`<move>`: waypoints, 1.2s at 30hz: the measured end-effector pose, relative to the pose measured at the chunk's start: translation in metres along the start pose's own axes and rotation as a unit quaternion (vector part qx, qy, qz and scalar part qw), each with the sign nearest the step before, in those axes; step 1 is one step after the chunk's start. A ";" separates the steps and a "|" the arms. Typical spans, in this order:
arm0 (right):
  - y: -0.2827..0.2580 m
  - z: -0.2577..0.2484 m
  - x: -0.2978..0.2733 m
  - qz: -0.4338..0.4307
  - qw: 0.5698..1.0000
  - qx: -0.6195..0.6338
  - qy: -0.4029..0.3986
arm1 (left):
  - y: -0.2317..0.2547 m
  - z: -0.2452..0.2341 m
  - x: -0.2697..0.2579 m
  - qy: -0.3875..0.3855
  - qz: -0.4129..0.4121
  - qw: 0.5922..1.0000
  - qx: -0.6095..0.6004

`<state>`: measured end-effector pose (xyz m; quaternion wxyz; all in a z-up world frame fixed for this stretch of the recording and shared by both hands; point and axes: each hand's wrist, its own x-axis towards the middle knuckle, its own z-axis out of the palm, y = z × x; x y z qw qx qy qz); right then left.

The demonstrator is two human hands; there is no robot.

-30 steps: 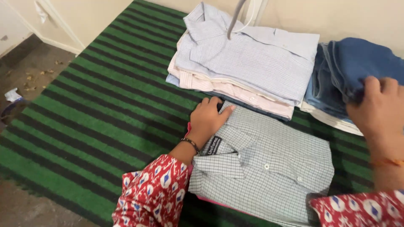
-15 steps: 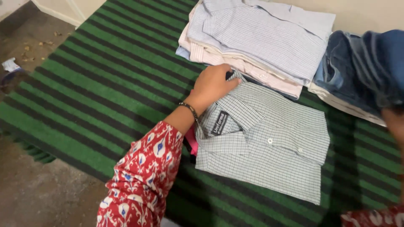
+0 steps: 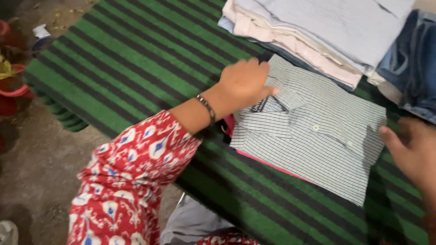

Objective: The person folds a pair of blue jeans and then folds several shirts one by one, stacking them neatly on a green striped table. The person handles each garment by hand, smoothing and aligning edges before folding.

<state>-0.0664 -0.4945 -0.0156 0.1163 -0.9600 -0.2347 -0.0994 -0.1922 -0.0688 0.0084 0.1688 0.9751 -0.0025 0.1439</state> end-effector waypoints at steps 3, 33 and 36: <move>0.001 0.009 -0.012 0.243 0.946 0.064 -0.204 | 0.005 -0.022 -0.038 -0.092 -0.037 0.995 -0.010; -0.023 -0.012 -0.040 0.296 0.643 0.683 -0.182 | 0.010 -0.029 -0.073 -0.152 -0.158 0.961 -0.170; -0.030 -0.030 -0.042 0.235 0.633 0.722 -0.150 | 0.028 -0.040 -0.080 -0.102 -0.104 0.986 -0.081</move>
